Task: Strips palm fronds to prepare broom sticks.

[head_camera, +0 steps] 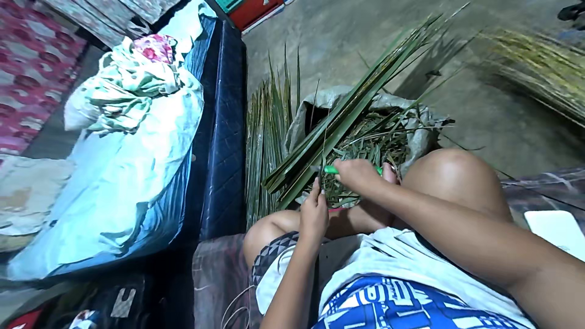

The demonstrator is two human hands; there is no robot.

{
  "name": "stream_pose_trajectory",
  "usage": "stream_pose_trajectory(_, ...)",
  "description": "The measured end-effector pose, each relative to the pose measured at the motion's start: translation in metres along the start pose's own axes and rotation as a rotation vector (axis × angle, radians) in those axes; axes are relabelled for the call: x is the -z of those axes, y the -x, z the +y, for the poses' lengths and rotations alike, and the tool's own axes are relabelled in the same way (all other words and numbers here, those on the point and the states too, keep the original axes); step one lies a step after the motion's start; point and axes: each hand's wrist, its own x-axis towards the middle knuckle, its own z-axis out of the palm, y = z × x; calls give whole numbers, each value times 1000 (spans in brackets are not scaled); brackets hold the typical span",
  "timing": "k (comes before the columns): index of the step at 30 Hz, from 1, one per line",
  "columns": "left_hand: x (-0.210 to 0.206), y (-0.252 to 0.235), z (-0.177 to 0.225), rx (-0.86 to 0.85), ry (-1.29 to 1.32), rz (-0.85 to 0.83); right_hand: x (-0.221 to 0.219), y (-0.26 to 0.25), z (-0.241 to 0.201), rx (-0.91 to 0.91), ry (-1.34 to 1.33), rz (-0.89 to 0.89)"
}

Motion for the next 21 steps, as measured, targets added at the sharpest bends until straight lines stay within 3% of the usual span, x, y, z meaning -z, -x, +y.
stream_pose_trajectory(5, -2, 4, 1, -24, 15, -9, 11, -17, 16, -139, -64, 168)
stream_pose_trajectory(12, 0, 1, 1, -16, -122, 51, -6, 28, -9, 113, -175, -209)
stream_pose_trajectory(21, 1, 1, 9, -27, -204, 35, -2, 7, -14, 0, 25, -60)
